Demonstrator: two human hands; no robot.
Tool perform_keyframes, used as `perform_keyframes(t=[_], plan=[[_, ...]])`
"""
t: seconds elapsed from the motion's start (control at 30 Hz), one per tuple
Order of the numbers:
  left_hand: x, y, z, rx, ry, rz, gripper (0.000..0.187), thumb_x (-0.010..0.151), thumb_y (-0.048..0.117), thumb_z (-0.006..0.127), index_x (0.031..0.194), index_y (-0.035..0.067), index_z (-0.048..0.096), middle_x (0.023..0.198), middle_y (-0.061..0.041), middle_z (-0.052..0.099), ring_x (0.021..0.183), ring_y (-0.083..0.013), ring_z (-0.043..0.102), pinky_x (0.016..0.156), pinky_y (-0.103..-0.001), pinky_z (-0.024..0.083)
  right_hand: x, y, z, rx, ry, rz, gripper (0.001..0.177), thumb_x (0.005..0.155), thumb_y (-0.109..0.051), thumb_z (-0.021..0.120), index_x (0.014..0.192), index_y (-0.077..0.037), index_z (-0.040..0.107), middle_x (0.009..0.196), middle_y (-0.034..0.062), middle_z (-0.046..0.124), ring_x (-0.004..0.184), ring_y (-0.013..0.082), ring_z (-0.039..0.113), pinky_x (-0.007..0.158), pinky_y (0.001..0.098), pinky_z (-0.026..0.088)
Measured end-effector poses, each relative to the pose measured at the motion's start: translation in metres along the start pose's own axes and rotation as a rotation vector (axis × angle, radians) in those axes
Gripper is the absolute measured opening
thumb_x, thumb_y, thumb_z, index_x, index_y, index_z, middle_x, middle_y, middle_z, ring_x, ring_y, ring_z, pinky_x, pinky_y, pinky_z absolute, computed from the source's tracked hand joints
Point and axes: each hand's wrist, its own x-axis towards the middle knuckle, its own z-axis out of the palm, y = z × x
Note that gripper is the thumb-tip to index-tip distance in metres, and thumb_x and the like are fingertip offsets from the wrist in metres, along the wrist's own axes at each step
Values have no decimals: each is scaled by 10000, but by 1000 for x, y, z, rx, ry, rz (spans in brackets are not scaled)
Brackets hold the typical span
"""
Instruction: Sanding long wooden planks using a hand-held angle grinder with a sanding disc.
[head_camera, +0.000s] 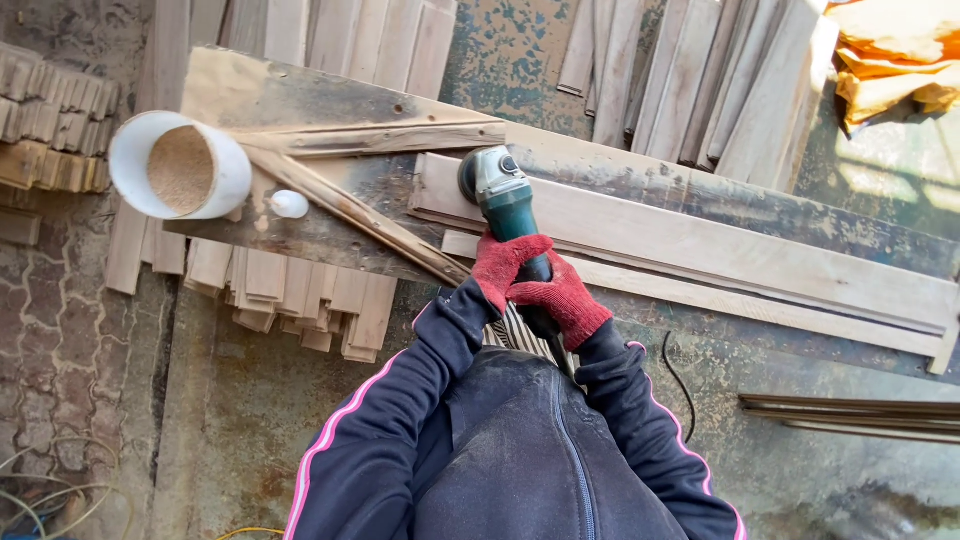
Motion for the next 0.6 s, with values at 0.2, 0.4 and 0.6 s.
perform_keyframes(t=[0.2,0.4,0.6], plan=[[-13,-47,67,60,-125,-28,608,600,-8,946,1123,40,639,790,-217,709,705,-385,755,595,-540,663,-22,27,-60,126,133,0,619,503,-93,958,1063,-65,696,829,168,663,734,299,685,589,438,610],[12,-130,131,84,-238,-76,660,569,-105,912,1135,16,595,756,-219,678,620,-410,731,487,-495,645,-38,75,-130,288,333,-13,561,526,-53,929,1043,-71,709,815,148,663,718,274,673,587,403,581],[19,-202,194,279,-271,-81,794,509,-14,970,1202,2,582,893,-237,687,743,-449,726,606,-554,629,-75,60,-173,290,500,-9,513,536,-101,916,1011,-100,724,816,129,661,743,237,642,631,375,542]])
